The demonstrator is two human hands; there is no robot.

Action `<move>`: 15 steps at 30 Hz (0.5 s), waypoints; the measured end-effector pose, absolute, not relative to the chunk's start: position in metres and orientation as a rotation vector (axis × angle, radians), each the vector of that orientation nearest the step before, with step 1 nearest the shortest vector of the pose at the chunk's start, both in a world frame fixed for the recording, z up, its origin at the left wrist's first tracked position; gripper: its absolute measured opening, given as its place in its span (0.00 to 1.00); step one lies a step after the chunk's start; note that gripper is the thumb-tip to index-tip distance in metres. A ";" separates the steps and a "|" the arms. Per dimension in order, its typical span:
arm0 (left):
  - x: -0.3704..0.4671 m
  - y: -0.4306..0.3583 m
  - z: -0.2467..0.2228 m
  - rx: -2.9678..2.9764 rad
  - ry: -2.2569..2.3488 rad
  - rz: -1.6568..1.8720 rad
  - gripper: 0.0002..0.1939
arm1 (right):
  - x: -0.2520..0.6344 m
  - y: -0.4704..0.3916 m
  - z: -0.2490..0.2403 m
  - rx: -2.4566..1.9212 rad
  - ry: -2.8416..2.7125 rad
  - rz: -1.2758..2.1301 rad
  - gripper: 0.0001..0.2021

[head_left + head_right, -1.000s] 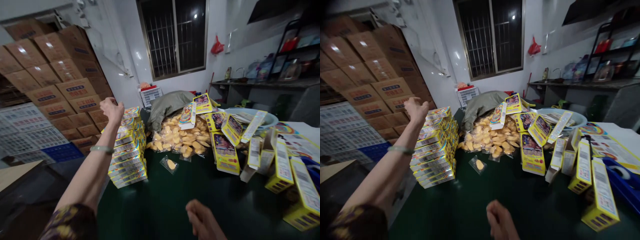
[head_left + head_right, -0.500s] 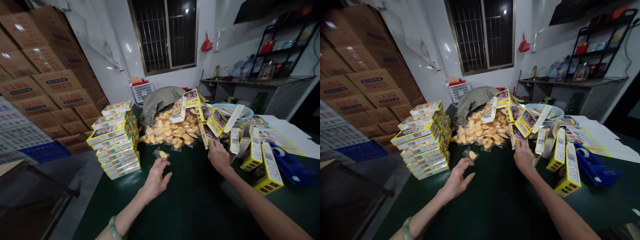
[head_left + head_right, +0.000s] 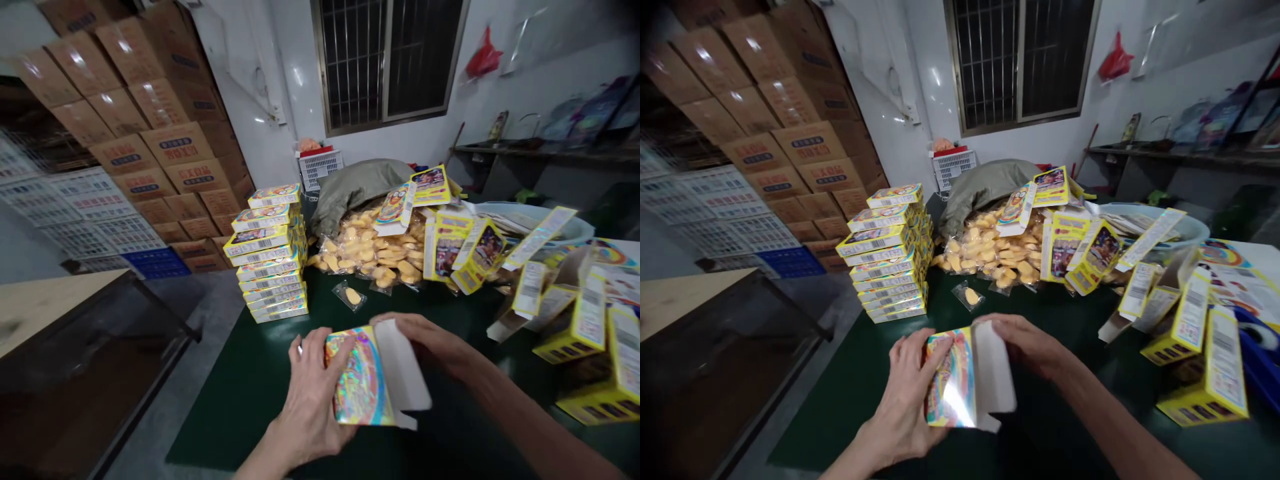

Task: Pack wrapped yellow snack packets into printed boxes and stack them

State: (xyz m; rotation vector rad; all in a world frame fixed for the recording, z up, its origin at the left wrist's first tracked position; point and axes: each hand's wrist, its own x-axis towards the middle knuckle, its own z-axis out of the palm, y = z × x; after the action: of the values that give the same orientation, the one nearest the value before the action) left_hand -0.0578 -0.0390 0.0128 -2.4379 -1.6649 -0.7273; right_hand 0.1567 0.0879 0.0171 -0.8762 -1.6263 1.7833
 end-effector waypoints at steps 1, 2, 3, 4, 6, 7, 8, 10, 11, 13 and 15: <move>-0.066 -0.042 0.010 -2.368 -1.769 -0.730 0.50 | 0.149 0.101 0.006 -0.937 -1.719 1.613 0.26; -0.075 -0.045 0.006 -2.289 -1.878 -0.738 0.50 | 0.141 0.116 -0.006 -1.059 -1.830 1.351 0.28; -0.083 -0.049 0.001 -2.202 -1.985 -0.754 0.50 | 0.132 0.131 -0.017 -1.208 -1.943 1.016 0.30; -0.090 -0.052 -0.004 -2.121 -2.078 -0.771 0.50 | 0.123 0.147 -0.027 -1.348 -2.039 0.646 0.33; -0.101 -0.059 -0.014 -2.008 -2.207 -0.797 0.50 | 0.104 0.179 -0.043 -1.494 -2.164 0.045 0.36; -0.105 -0.062 -0.018 -1.974 -2.248 -0.808 0.49 | 0.096 0.195 -0.047 -1.516 -2.202 -0.127 0.36; -0.108 -0.064 -0.021 -1.946 -2.274 -0.824 0.49 | 0.087 0.210 -0.048 -1.531 -2.222 -0.215 0.36; -0.111 -0.068 -0.023 -1.902 -2.301 -0.860 0.48 | 0.073 0.237 -0.043 -1.590 -2.207 -0.231 0.36; -0.112 -0.070 -0.023 -1.882 -2.312 -0.877 0.48 | 0.067 0.249 -0.037 -1.631 -2.180 -0.201 0.35; -0.112 -0.071 -0.023 -1.857 -2.333 -0.902 0.47 | 0.059 0.267 -0.026 -1.689 -2.124 -0.135 0.32; -0.111 -0.072 -0.023 -1.850 -2.354 -0.907 0.47 | 0.056 0.276 -0.017 -1.685 -2.114 -0.069 0.27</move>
State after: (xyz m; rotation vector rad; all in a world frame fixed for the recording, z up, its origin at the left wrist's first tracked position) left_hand -0.1111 -0.0721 -0.0226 -1.8498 -2.3543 -0.9066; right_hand 0.0563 0.2765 -0.0172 -1.6852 -2.1137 -0.0691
